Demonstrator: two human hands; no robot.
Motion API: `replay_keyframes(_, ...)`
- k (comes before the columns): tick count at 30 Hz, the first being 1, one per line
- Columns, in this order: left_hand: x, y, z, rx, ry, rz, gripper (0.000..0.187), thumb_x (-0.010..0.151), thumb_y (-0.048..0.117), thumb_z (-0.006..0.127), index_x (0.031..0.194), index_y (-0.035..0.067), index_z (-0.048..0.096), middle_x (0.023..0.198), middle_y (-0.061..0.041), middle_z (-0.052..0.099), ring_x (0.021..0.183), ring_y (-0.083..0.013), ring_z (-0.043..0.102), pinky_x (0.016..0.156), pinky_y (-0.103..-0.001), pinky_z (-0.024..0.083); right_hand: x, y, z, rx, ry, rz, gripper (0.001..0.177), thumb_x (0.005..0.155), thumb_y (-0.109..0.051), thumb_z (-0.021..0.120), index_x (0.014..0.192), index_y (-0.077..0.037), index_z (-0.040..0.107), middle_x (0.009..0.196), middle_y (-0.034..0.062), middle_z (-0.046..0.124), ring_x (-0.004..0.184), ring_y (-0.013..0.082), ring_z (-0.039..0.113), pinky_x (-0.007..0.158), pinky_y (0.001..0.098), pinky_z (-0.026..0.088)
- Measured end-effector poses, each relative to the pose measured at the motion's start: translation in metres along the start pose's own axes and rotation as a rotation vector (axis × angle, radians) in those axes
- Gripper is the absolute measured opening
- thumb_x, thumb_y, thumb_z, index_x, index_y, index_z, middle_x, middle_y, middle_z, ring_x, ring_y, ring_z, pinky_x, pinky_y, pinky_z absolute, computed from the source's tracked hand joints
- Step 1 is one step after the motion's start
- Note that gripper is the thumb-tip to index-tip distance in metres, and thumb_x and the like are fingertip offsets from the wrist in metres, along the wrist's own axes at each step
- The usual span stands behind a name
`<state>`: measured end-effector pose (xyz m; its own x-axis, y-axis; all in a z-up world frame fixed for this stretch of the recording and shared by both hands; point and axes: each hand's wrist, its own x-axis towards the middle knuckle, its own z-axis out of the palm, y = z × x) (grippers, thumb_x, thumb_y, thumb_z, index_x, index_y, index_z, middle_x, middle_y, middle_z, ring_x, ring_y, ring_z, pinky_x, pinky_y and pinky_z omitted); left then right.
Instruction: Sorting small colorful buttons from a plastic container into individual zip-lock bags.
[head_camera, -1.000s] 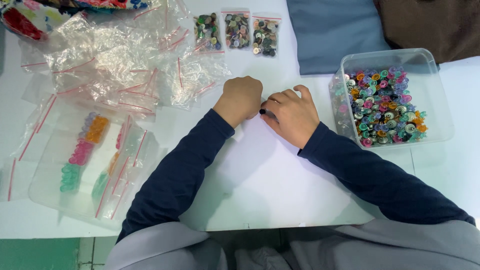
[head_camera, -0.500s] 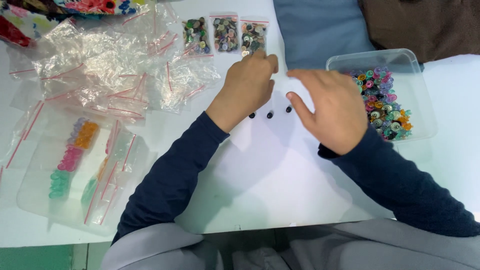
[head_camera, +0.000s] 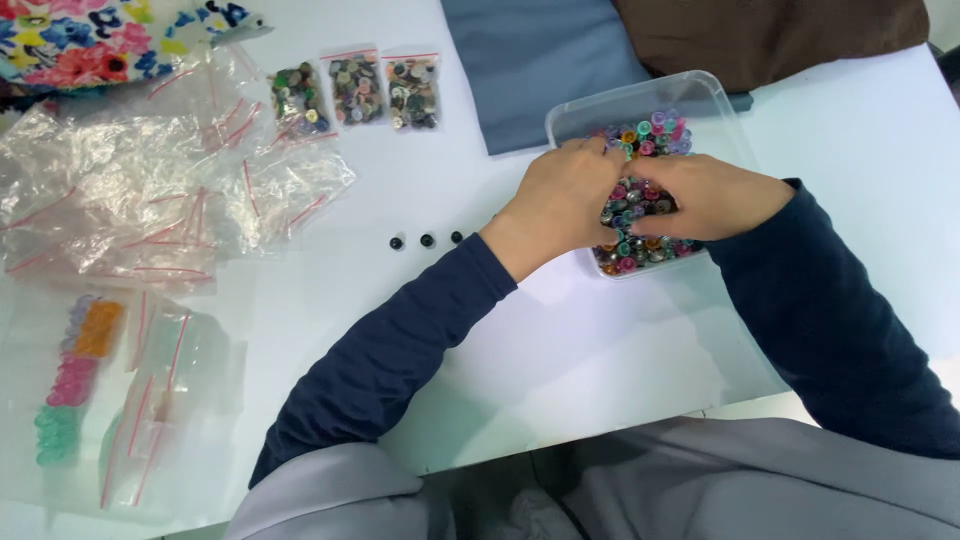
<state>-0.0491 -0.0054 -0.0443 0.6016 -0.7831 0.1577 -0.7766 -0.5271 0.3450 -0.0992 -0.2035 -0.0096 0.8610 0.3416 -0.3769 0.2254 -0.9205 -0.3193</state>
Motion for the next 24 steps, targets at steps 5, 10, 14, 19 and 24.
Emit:
replay_keyframes(5,0.019,0.005,0.021,0.132,-0.113,-0.017,0.077,0.049,0.035,0.099,0.112,0.003,0.068,0.096,-0.019,0.071,0.096,-0.0409,0.071,0.089,-0.051,0.053,-0.012,-0.010,-0.013,0.103,-0.017,0.001,0.084,0.075,-0.032,0.086,0.145,-0.001,0.049,0.138,0.0307,0.056,0.123,0.0495,0.058,0.096,0.0614,0.051)
replay_keyframes(10,0.014,-0.001,0.030,0.143,-0.028,-0.014,0.060,0.052,0.020,0.096,0.104,0.001,0.073,0.084,-0.018,0.073,0.082,-0.0389,0.072,0.079,-0.047,0.053,-0.007,0.009,0.006,0.156,0.095,0.063,0.069,0.074,-0.019,0.087,0.135,-0.001,0.058,0.116,0.0249,0.068,0.110,0.0392,0.070,0.086,0.0457,0.061)
replay_keyframes(14,0.018,-0.003,0.040,0.116,-0.004,0.032,0.047,0.057,0.012,0.088,0.100,0.001,0.073,0.076,-0.015,0.071,0.074,-0.0374,0.071,0.071,-0.047,0.054,-0.001,0.016,0.013,0.148,0.110,0.036,0.070,0.070,-0.030,0.091,0.127,-0.003,0.061,0.107,0.0231,0.072,0.104,0.0363,0.073,0.083,0.0453,0.062)
replay_keyframes(19,0.012,0.007,0.022,0.147,0.004,0.034,0.039,0.057,0.006,0.085,0.094,0.000,0.074,0.073,-0.015,0.069,0.071,-0.0369,0.070,0.068,-0.045,0.051,-0.001,-0.001,0.019,0.043,0.028,0.064,0.085,0.065,-0.046,0.093,0.128,-0.004,0.055,0.109,0.0253,0.068,0.108,0.0430,0.069,0.087,0.0546,0.059)
replay_keyframes(24,0.014,0.004,0.028,0.169,0.074,0.046,0.024,0.057,0.003,0.083,0.078,0.001,0.074,0.060,-0.012,0.065,0.059,-0.0343,0.067,0.060,-0.042,0.051,0.005,0.004,0.037,0.115,0.170,0.077,0.081,0.074,-0.048,0.088,0.134,-0.005,0.054,0.108,0.0244,0.067,0.106,0.0454,0.068,0.084,0.0545,0.057)
